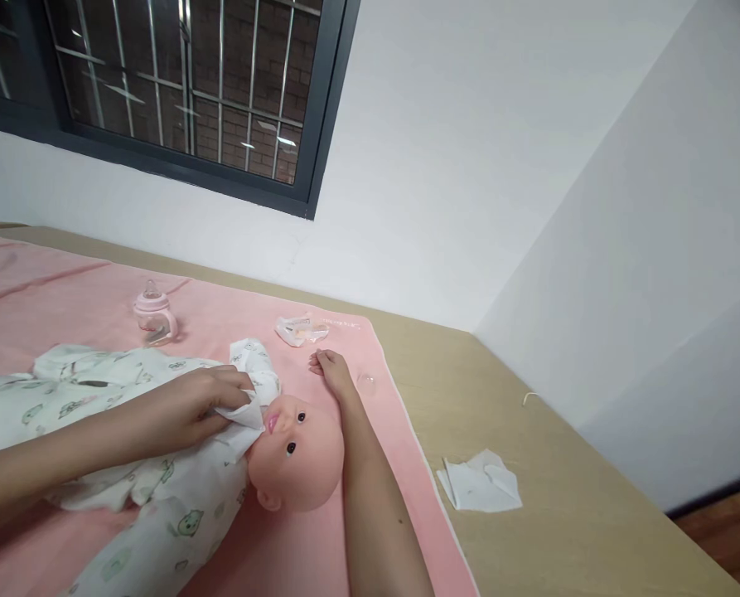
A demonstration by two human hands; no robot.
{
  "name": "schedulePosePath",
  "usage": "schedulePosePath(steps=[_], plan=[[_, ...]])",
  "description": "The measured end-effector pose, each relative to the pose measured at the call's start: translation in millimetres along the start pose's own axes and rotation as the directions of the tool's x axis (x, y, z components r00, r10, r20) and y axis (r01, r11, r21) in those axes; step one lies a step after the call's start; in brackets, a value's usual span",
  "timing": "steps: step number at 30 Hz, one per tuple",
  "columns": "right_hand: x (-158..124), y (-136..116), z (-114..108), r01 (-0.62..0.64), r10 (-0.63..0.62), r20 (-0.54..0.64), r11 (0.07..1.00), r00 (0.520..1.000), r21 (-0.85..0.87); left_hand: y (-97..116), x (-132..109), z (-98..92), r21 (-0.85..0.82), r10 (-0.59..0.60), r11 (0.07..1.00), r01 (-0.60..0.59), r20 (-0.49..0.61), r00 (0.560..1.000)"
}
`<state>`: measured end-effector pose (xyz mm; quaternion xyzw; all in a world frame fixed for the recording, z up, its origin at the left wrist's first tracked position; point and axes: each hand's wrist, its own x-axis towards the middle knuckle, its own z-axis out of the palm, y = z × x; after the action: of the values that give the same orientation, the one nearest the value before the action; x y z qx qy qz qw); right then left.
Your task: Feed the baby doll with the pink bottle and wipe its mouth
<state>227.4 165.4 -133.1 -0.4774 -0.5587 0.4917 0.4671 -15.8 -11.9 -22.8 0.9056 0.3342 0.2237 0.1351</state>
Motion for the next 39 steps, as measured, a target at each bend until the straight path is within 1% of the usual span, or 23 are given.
schedulePosePath(steps=[6,14,20,23,28,33,39], plan=[[2,3,0,0.017,-0.017,0.005,1.0,1.0,0.012,-2,0,0.6,0.061,-0.017,0.998,0.019,-0.029,0.999],[1,1,0,0.008,-0.008,0.002,1.0,1.0,-0.008,-7,1,4.5,0.11,-0.002,0.994,0.01,-0.07,0.998],[-1,-2,1,0.005,-0.005,-0.006,1.0,1.0,-0.013,-8,2,7.6,0.113,-0.018,0.993,0.025,-0.068,0.998],[-2,-2,2,0.003,-0.003,-0.006,1.0,1.0,-0.013,-10,2,11.4,0.114,0.004,0.994,0.005,-0.081,0.997],[-1,-2,1,0.009,-0.009,0.001,1.0,1.0,-0.005,-15,2,15.7,0.094,0.052,0.995,-0.039,-0.147,0.988],[0,-1,1,-0.004,0.004,-0.002,1.0,1.0,-0.004,-19,4,18.5,0.077,0.065,0.996,-0.051,-0.199,0.978],[-1,-1,0,0.008,-0.008,0.012,1.0,1.0,-0.024,-22,5,22.3,0.066,0.07,0.996,-0.057,-0.22,0.973]])
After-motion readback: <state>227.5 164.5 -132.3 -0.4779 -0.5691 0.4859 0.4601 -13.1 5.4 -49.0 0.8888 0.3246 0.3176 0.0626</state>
